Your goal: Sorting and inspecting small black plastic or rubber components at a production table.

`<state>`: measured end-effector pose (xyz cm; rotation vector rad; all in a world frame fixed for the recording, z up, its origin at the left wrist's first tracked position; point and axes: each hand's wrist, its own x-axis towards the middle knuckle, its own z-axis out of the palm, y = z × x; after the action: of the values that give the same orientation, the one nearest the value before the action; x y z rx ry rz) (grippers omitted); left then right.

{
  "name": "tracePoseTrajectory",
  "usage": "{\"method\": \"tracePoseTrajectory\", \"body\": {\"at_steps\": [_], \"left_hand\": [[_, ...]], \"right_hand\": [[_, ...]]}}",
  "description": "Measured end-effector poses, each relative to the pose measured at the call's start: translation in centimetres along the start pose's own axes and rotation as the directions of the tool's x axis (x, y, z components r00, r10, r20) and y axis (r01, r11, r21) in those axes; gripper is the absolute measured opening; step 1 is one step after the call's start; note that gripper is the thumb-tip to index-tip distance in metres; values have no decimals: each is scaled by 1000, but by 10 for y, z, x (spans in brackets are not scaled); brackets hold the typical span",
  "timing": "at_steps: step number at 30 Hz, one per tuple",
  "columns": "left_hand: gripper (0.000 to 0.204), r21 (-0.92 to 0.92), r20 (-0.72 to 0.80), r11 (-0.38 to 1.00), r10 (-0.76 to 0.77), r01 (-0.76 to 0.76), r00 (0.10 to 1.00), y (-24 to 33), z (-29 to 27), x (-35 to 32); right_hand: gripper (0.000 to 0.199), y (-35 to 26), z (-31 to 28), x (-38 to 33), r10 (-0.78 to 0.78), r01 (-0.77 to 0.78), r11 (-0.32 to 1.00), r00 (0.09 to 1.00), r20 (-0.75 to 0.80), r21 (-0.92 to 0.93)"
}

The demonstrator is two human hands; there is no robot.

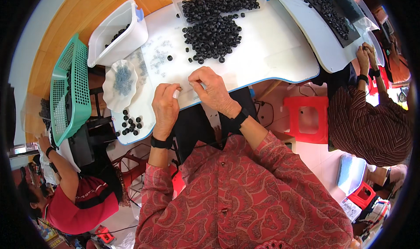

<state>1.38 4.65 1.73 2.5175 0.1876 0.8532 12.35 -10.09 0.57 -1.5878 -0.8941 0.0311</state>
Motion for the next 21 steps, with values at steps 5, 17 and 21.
{"method": "tracePoseTrajectory", "body": {"at_steps": [5,17,21], "left_hand": [[26,-105,-24,994,-31,28,999,-10,4,-5],[29,-43,-31,999,29,-31,999,-6,5,-4],[33,-21,-36,997,67,-68,997,-8,7,-3]], "right_hand": [[13,-2,1,-1,7,-7,1000,1000,11,-2],[17,-1,4,-1,23,-22,999,999,31,-29],[14,-5,7,2,-17,18,998,1000,13,-65]]}}
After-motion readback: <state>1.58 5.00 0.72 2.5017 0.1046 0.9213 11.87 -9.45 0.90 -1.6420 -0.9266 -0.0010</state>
